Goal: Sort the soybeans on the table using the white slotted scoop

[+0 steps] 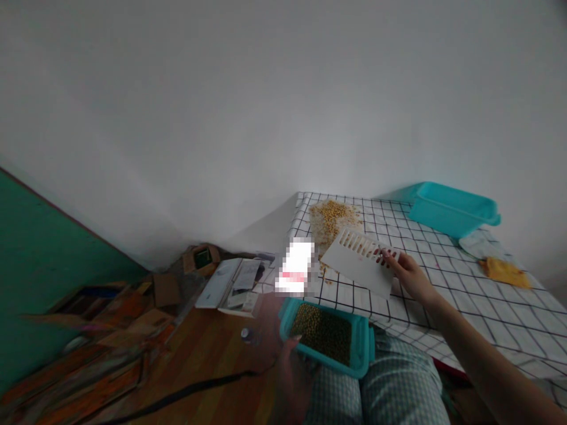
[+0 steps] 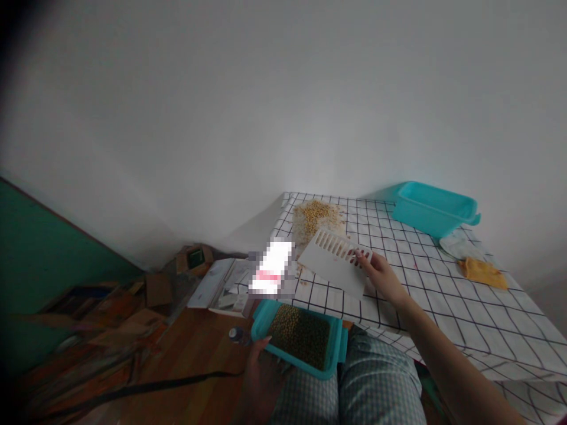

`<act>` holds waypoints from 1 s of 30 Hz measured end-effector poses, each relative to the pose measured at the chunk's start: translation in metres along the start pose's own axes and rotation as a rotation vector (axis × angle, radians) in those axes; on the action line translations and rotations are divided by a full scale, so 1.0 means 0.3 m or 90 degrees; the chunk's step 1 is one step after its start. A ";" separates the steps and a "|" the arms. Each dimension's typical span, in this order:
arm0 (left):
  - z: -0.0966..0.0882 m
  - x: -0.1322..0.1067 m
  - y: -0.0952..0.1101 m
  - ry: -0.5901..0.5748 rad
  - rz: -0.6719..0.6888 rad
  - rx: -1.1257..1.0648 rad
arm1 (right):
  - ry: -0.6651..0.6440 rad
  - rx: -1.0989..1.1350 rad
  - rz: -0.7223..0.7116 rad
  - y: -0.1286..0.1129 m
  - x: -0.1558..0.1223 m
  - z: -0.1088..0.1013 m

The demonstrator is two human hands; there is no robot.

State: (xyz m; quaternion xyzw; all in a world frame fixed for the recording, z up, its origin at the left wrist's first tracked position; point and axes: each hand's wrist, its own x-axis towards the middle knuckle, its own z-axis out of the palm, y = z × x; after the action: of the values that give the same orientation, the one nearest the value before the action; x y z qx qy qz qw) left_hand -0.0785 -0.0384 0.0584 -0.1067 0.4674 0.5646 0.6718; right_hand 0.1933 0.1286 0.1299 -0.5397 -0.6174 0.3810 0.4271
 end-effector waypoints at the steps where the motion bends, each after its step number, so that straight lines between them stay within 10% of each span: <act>1: -0.002 0.001 -0.001 -0.004 0.002 0.002 | 0.001 0.003 0.002 -0.002 0.000 0.001; 30: -0.002 -0.007 -0.002 -0.027 0.009 0.008 | -0.029 0.083 0.008 -0.001 0.002 0.025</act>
State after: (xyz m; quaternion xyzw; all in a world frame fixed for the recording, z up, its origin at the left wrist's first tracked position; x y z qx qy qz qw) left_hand -0.0780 -0.0402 0.0594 -0.0869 0.4573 0.5685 0.6783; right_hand 0.1862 0.1290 0.1278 -0.5056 -0.5977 0.4352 0.4446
